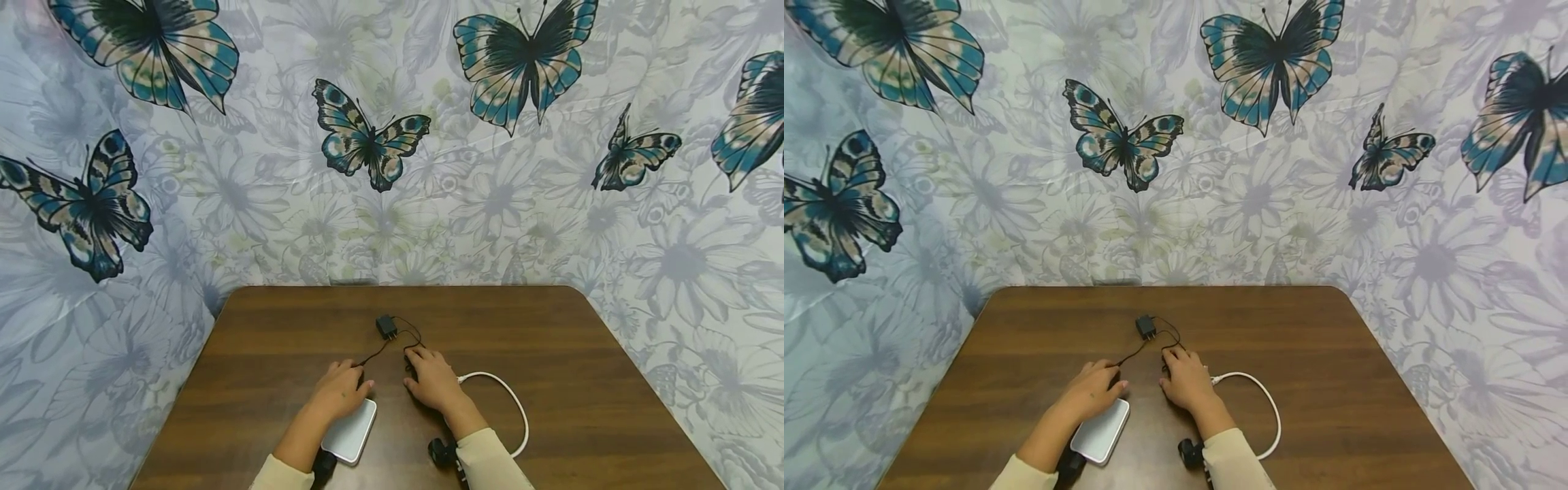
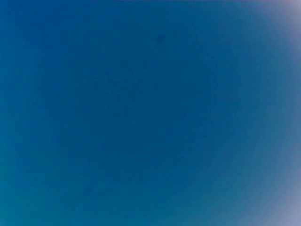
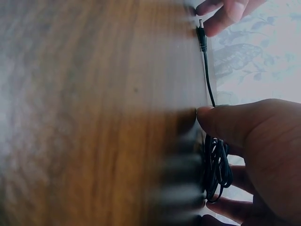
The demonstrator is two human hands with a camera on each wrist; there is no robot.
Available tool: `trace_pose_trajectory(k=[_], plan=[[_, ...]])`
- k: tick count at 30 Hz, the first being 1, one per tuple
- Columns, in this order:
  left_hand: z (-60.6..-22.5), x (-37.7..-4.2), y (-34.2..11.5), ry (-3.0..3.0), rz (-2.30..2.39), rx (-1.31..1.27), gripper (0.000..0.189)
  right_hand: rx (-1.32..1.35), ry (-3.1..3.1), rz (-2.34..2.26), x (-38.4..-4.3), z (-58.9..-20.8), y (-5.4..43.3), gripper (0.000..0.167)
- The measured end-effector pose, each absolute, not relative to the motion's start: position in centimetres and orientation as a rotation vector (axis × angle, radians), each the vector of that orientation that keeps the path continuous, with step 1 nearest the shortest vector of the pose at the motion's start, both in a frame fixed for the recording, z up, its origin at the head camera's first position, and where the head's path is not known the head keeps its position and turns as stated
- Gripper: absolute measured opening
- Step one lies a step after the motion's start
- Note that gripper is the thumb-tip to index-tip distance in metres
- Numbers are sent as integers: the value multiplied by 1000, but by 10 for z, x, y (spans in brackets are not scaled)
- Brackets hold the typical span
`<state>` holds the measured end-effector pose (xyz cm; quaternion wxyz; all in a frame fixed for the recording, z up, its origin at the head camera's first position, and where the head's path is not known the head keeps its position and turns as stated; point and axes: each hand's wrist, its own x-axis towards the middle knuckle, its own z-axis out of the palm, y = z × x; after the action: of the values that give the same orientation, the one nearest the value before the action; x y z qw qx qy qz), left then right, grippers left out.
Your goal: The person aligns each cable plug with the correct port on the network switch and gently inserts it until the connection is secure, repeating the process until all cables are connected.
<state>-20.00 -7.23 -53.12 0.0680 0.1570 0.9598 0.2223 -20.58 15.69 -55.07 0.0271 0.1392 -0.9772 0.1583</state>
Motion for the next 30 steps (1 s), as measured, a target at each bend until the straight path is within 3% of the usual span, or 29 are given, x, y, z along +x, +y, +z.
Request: trace_pose_trajectory(k=[7, 17, 30], plan=[[-535, -204, -76, 2943, 673, 566, 28, 446, -3011, 485, -206, -553, 154, 63], [-538, -207, -82, 2872, 740, 574, 38, 452, -3037, 519, -205, -554, 150, 66], [-542, -227, -75, 2878, 754, 504, 8, 450, -3034, 567, -200, -549, 159, 67]])
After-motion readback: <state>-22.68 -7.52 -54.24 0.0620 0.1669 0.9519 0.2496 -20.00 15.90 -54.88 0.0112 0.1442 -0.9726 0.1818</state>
